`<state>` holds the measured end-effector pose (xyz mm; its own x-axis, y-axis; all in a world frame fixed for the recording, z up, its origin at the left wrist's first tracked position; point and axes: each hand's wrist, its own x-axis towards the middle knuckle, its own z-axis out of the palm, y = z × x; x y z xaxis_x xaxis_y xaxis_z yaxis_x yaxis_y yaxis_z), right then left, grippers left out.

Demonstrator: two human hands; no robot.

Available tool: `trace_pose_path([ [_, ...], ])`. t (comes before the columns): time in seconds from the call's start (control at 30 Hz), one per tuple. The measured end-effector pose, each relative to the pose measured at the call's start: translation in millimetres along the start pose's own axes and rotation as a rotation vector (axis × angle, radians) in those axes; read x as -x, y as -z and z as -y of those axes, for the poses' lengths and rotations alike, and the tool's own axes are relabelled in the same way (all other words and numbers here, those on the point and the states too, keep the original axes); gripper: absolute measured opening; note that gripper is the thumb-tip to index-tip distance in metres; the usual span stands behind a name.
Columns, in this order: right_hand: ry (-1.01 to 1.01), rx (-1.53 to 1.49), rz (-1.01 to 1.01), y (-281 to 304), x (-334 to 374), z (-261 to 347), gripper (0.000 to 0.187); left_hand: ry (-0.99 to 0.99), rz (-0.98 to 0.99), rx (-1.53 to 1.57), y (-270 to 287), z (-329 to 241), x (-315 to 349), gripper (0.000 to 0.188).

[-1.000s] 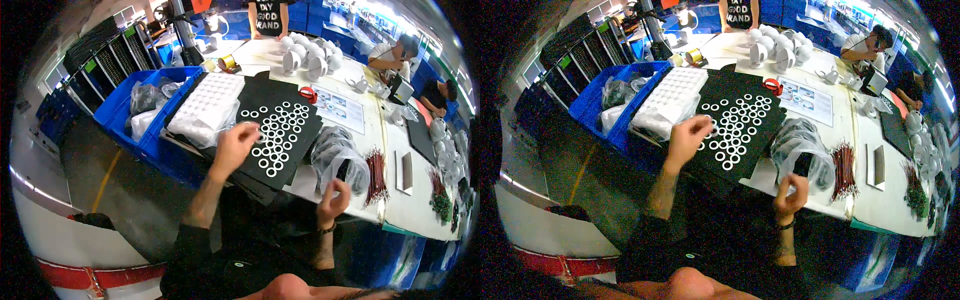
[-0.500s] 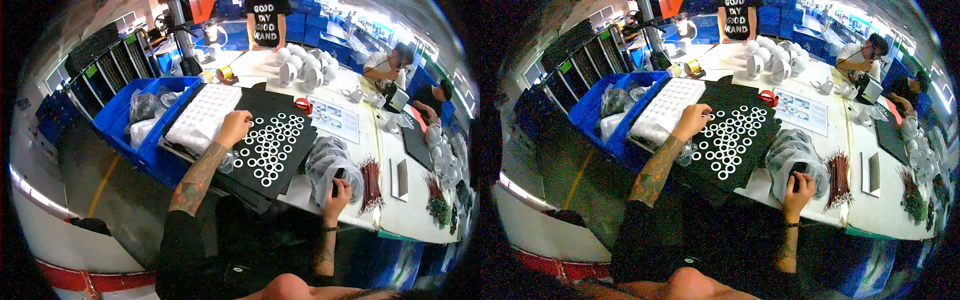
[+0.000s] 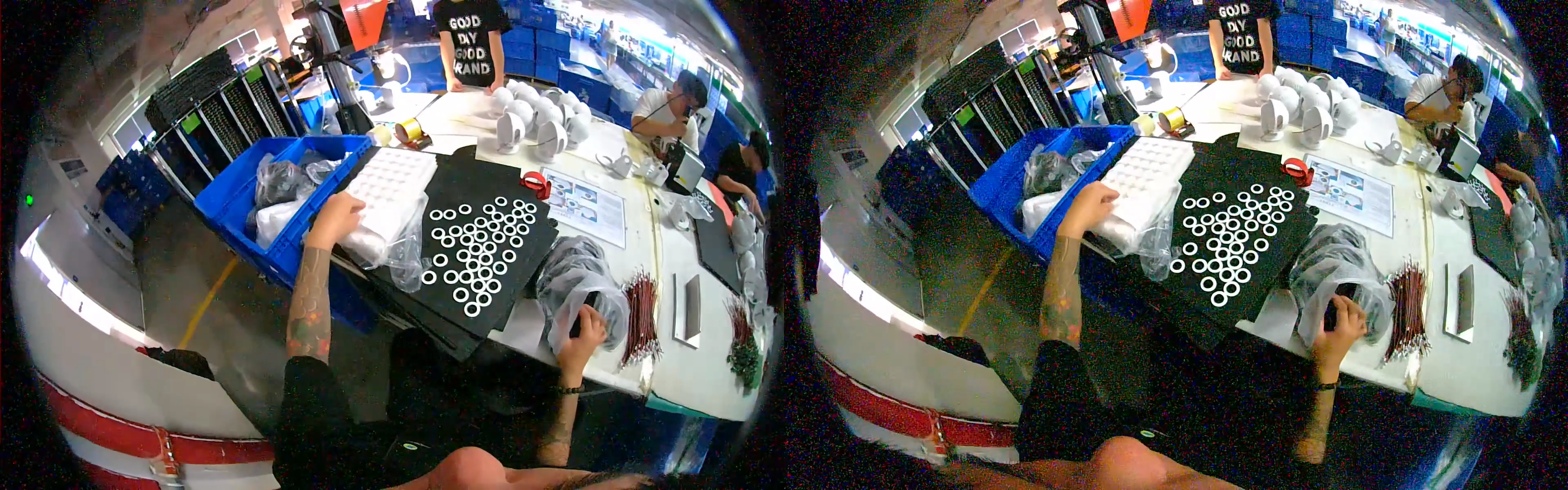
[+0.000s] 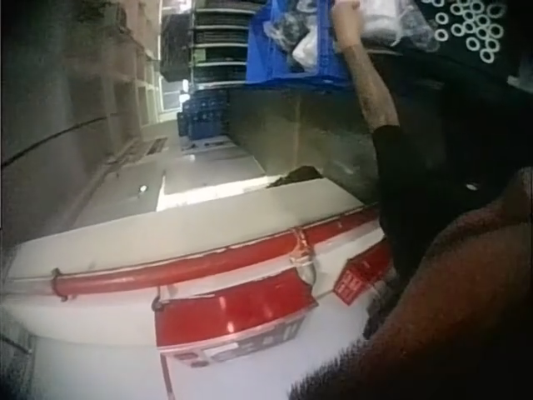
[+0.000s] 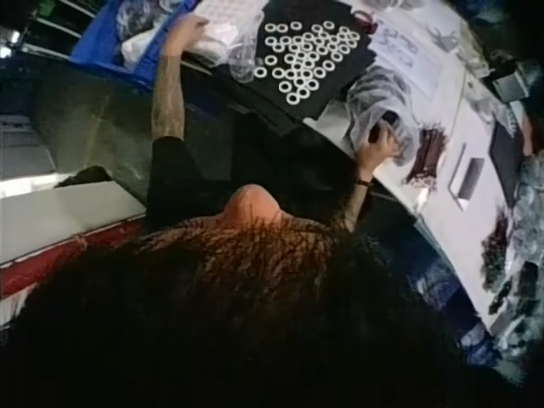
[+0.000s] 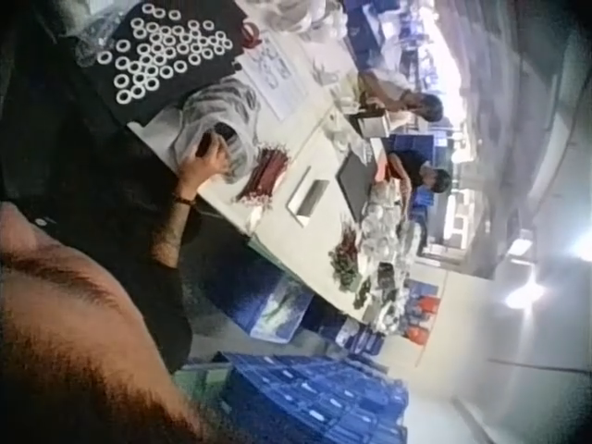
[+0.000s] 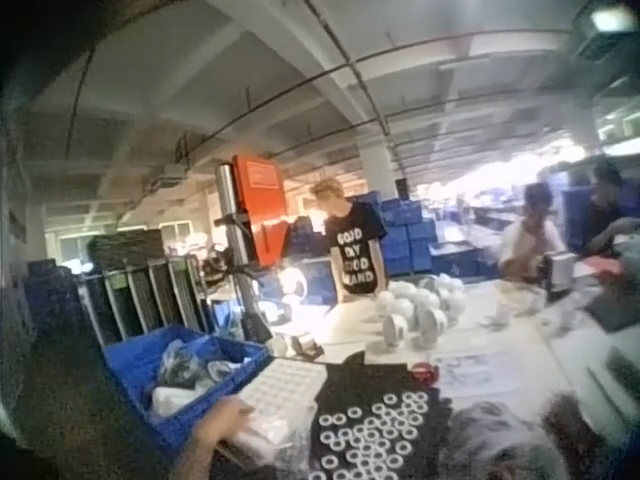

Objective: Organizing white circular components into a storage tray and handling plastic-housed electronic parts at a production workstation.

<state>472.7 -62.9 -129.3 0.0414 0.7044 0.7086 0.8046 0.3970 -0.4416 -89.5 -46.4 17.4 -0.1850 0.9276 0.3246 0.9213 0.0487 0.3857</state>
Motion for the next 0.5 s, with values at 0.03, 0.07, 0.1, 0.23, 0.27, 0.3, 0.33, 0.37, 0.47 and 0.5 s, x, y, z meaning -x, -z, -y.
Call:
trace_pose_path([
  [0.03,0.0,0.001,-0.002,-1,-1,-3,0.037,-0.115,-0.027,-0.085,-4,0,4,0.023],
  [0.07,0.016,0.033,0.002,-4,-1,-6,0.039,-0.229,-0.054,-0.169,-7,1,5,0.025],
  [0.1,0.034,0.068,0.007,-5,-1,-9,0.041,-0.207,-0.014,-0.269,-10,1,3,0.027],
  [0.23,0.001,0.055,0.059,-4,-2,-8,0.042,-0.215,-0.05,-0.171,-11,-5,3,0.021],
  [0.27,-0.024,0.064,0.057,-4,-1,-5,0.039,-0.197,-0.039,-0.154,-9,-7,0,0.02],
  [0.3,-0.052,0.069,0.059,-2,2,1,0.036,-0.193,-0.039,-0.151,-6,1,-1,0.018],
  [0.33,-0.055,0.041,0.051,-1,7,7,0.029,-0.208,-0.039,-0.174,-4,13,-2,0.018],
  [0.37,-0.049,0.012,0.036,0,5,12,0.028,-0.223,-0.045,-0.195,-1,24,-5,0.018],
  [0.47,-0.053,-0.012,0.004,5,-14,14,0.026,-0.173,-0.024,-0.105,1,17,-22,0.013],
  [0.5,-0.046,-0.032,-0.003,8,-16,15,0.026,-0.156,0.003,-0.102,4,18,-21,0.014],
])
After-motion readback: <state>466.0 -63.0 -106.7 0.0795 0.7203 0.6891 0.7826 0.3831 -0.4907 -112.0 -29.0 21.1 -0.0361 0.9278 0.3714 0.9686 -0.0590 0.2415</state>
